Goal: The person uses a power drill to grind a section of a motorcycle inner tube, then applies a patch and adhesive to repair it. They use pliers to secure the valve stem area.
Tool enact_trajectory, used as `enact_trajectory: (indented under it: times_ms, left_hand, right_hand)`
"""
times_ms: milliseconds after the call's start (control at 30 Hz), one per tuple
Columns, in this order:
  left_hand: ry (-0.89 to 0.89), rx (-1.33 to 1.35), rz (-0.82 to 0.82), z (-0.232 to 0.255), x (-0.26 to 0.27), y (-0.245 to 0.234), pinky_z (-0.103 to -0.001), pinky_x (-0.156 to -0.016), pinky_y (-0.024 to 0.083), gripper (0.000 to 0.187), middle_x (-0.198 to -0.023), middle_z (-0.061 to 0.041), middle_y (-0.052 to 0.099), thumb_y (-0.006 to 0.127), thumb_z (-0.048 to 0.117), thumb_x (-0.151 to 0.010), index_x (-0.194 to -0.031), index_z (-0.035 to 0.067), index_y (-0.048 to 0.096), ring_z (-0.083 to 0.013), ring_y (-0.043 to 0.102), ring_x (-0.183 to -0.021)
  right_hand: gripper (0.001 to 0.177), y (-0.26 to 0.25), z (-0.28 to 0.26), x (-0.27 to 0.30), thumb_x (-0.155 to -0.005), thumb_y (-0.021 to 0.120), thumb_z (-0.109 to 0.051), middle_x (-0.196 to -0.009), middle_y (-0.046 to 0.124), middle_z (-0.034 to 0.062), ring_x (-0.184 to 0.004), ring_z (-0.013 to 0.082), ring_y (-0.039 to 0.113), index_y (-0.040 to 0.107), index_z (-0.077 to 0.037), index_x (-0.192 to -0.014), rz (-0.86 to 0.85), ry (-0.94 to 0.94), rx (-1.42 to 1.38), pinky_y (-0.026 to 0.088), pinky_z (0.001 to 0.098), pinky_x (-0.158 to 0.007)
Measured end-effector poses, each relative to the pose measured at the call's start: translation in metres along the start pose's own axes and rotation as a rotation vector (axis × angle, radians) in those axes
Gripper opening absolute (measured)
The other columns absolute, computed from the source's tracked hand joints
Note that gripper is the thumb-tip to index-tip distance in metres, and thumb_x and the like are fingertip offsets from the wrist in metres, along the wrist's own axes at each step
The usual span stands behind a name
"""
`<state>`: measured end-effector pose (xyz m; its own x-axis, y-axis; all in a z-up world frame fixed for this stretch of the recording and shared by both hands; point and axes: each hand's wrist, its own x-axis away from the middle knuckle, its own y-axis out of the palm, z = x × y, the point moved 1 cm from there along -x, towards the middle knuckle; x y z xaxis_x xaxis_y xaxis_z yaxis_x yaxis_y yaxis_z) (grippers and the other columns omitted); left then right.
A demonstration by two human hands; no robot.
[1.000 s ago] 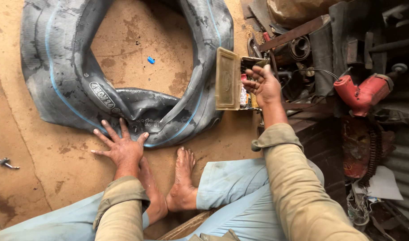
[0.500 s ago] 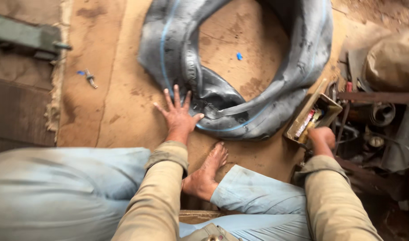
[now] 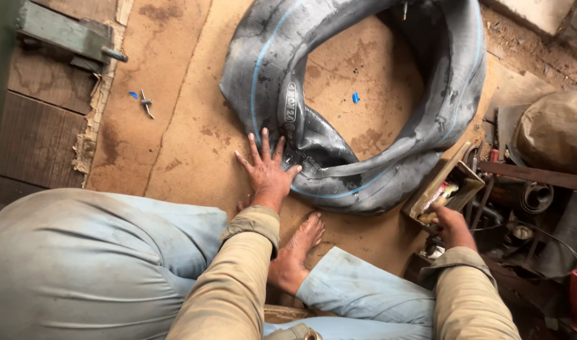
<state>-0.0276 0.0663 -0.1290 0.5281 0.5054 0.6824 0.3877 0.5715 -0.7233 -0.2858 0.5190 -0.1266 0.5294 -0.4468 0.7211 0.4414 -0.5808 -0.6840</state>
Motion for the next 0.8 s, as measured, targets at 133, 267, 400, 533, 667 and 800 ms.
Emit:
enact_trajectory:
  times_ms: [133,267,400,533,667,800]
  left_hand:
    - [0.026,0.036,0.044,-0.003,-0.003,0.001,-0.076,-0.115,-0.006,0.095,-0.172,-0.004,-0.016,0.048,0.082,-0.084,-0.164,0.04,0.016,-0.0391,-0.016,-0.156]
    - [0.057,0.067,0.104,-0.006,0.002,0.015,-0.075,-0.116,-0.007,0.094,-0.172,-0.005,-0.015,0.048,0.082,-0.085,-0.164,0.039,0.018,-0.0401,-0.016,-0.156]
    - [0.067,0.066,0.122,-0.006,-0.006,0.017,-0.071,-0.118,-0.009,0.096,-0.173,-0.004,-0.013,0.048,0.082,-0.083,-0.163,0.039,0.017,-0.0396,-0.015,-0.155]
    - [0.056,0.08,0.207,-0.012,0.003,0.02,-0.072,-0.117,-0.008,0.109,-0.173,-0.002,-0.009,0.055,0.084,-0.08,-0.167,0.03,0.017,-0.0381,-0.012,-0.156]
    - [0.123,0.167,0.138,-0.023,0.008,0.013,-0.071,-0.118,-0.008,0.11,-0.174,-0.002,-0.008,0.066,0.077,-0.076,-0.165,0.033,0.019,-0.0414,-0.011,-0.157]
    - [0.146,0.215,0.129,-0.033,0.0,0.001,-0.073,-0.119,-0.009,0.108,-0.174,0.001,-0.007,0.069,0.075,-0.075,-0.163,0.035,0.02,-0.042,-0.011,-0.157]
  right_hand:
    - [0.023,-0.022,-0.007,-0.004,-0.085,0.063,-0.024,-0.072,0.055,0.0061,-0.049,0.0158,0.041,0.058,-0.01,-0.102,-0.136,-0.037,-0.243,0.027,0.0279,-0.041]
    - [0.025,-0.056,-0.029,0.02,-0.087,0.054,-0.025,-0.071,0.057,0.0074,-0.051,0.0164,0.051,0.055,-0.009,-0.106,-0.089,-0.085,-0.454,0.039,0.0269,-0.042]
    - [0.024,-0.052,-0.06,0.097,-0.085,0.055,-0.007,-0.083,0.063,0.0056,-0.061,0.0148,0.06,0.054,-0.004,-0.109,0.069,-0.465,-0.442,0.054,0.0296,-0.052]
    - [0.038,0.045,-0.059,0.198,-0.094,0.065,-0.04,-0.084,0.07,0.005,-0.072,0.0189,0.069,0.063,-0.01,-0.118,-0.053,-0.355,0.068,0.056,0.0357,-0.063]
    - [0.048,0.18,-0.058,0.277,-0.093,0.068,-0.033,-0.083,0.062,0.0018,-0.061,0.0144,0.055,0.061,-0.01,-0.134,-0.485,-0.477,-0.015,0.051,0.0344,-0.053]
    - [0.048,0.245,-0.068,0.302,-0.098,0.068,-0.04,-0.077,0.066,0.0066,-0.061,0.0139,0.061,0.073,0.001,-0.121,-0.356,-0.57,0.254,0.053,0.0347,-0.057]
